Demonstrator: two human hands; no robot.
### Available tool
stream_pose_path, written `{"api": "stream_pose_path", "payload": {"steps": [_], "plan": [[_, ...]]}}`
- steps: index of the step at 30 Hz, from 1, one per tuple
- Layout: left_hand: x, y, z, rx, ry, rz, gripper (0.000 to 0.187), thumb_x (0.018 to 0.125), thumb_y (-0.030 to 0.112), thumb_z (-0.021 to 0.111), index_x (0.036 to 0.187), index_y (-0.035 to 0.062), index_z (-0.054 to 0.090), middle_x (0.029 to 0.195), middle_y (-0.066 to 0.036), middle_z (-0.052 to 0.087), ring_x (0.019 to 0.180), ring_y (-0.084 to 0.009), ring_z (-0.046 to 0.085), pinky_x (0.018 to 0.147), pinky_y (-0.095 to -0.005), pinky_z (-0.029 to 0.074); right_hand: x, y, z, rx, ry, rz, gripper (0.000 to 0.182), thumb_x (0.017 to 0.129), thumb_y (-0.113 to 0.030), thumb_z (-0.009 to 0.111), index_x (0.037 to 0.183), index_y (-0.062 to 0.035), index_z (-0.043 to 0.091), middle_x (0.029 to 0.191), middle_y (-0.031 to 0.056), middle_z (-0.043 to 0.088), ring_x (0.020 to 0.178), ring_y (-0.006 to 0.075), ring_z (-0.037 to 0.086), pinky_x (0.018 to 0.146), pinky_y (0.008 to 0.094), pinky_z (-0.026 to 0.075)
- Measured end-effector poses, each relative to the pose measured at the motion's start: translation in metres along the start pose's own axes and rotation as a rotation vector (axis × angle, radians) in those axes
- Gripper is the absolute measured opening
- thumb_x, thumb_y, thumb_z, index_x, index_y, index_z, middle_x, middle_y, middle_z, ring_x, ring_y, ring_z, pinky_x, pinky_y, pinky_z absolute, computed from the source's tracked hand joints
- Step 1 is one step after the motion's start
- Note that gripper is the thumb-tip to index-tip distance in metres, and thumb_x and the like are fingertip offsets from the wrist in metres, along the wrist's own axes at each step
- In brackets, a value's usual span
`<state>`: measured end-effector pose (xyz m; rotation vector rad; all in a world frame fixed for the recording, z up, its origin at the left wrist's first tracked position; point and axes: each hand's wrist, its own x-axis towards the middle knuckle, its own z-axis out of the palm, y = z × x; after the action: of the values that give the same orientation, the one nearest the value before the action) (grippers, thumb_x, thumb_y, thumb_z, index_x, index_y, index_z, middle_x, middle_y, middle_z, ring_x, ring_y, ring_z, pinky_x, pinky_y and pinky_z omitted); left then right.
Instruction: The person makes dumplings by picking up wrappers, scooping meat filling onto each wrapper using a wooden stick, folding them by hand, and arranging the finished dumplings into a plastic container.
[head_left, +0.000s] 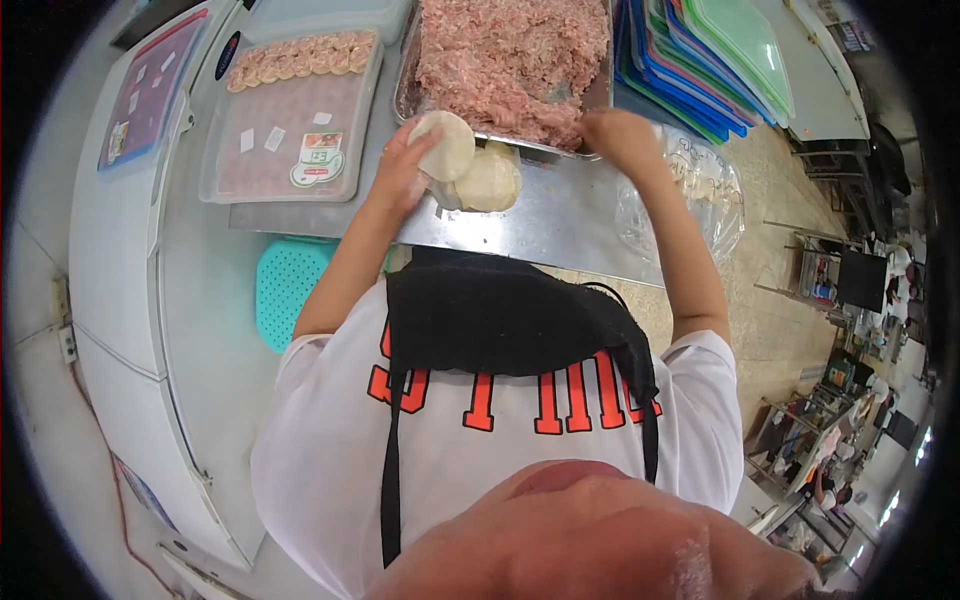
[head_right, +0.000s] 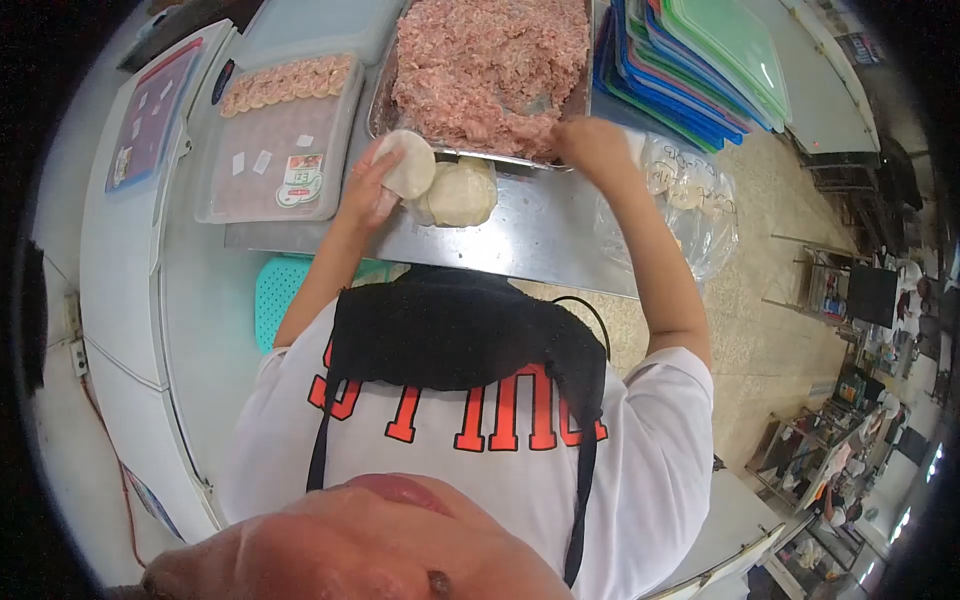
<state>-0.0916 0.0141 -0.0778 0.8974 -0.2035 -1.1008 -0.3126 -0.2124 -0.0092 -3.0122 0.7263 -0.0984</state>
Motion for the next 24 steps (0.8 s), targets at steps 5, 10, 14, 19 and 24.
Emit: {"api": "stream_pose_path", "payload": {"steps": [5, 10, 14, 19, 24], "plan": [[0.008, 0.030, -0.005, -0.109, -0.015, 0.103, 0.034, 0.092, 0.008, 0.056, 0.124, -0.0019, 0.052, 0.120, -0.013, 0.061, 0.107, -0.0225, 0.061, 0.096, -0.0355, 0.048, -0.002, -0.021, -0.033, -0.254, -0.330, 0.074, 0.030, 0.088, -0.035, 0.053, 0.083, -0.0110, 0.070, 0.080, 0.0146, 0.067, 0.082, 0.0342, 0.065, 0.070, 0.0441, 0.051], [0.012, 0.049, -0.013, -0.218, 0.090, 0.219, 0.033, 0.094, 0.009, 0.053, 0.124, -0.0040, 0.051, 0.118, -0.015, 0.060, 0.111, -0.0248, 0.059, 0.097, -0.0375, 0.047, -0.011, -0.004, -0.007, -0.246, -0.074, -0.078, 0.023, 0.082, -0.023, 0.054, 0.073, -0.0077, 0.069, 0.078, 0.0165, 0.068, 0.074, 0.0325, 0.067, 0.063, 0.0417, 0.053], [0.009, 0.059, -0.009, -0.128, 0.241, 0.334, 0.034, 0.093, 0.009, 0.054, 0.125, -0.0042, 0.050, 0.117, -0.015, 0.061, 0.108, -0.0248, 0.060, 0.095, -0.0375, 0.048, 0.005, -0.051, 0.025, -0.114, -0.038, -0.064, 0.022, 0.081, -0.020, 0.053, 0.073, -0.0050, 0.069, 0.076, 0.0173, 0.068, 0.073, 0.0331, 0.068, 0.061, 0.0432, 0.054], [0.016, 0.059, -0.021, -0.173, 0.327, 0.435, 0.031, 0.094, 0.010, 0.053, 0.122, -0.0026, 0.051, 0.118, -0.014, 0.060, 0.110, -0.0253, 0.059, 0.095, -0.0382, 0.048, 0.030, -0.078, 0.042, -0.073, -0.042, -0.068, 0.022, 0.080, -0.018, 0.053, 0.074, -0.0041, 0.069, 0.076, 0.0182, 0.068, 0.073, 0.0341, 0.068, 0.062, 0.0439, 0.054], [0.028, 0.042, -0.030, -0.250, 0.358, 0.464, 0.031, 0.095, 0.013, 0.053, 0.122, -0.0016, 0.051, 0.116, -0.013, 0.060, 0.108, -0.0253, 0.060, 0.093, -0.0373, 0.050, 0.033, -0.060, 0.036, 0.259, -0.081, -0.063, 0.029, 0.088, -0.025, 0.055, 0.079, -0.0028, 0.070, 0.069, 0.0157, 0.065, 0.065, 0.0287, 0.067, 0.060, 0.0416, 0.053]]}}
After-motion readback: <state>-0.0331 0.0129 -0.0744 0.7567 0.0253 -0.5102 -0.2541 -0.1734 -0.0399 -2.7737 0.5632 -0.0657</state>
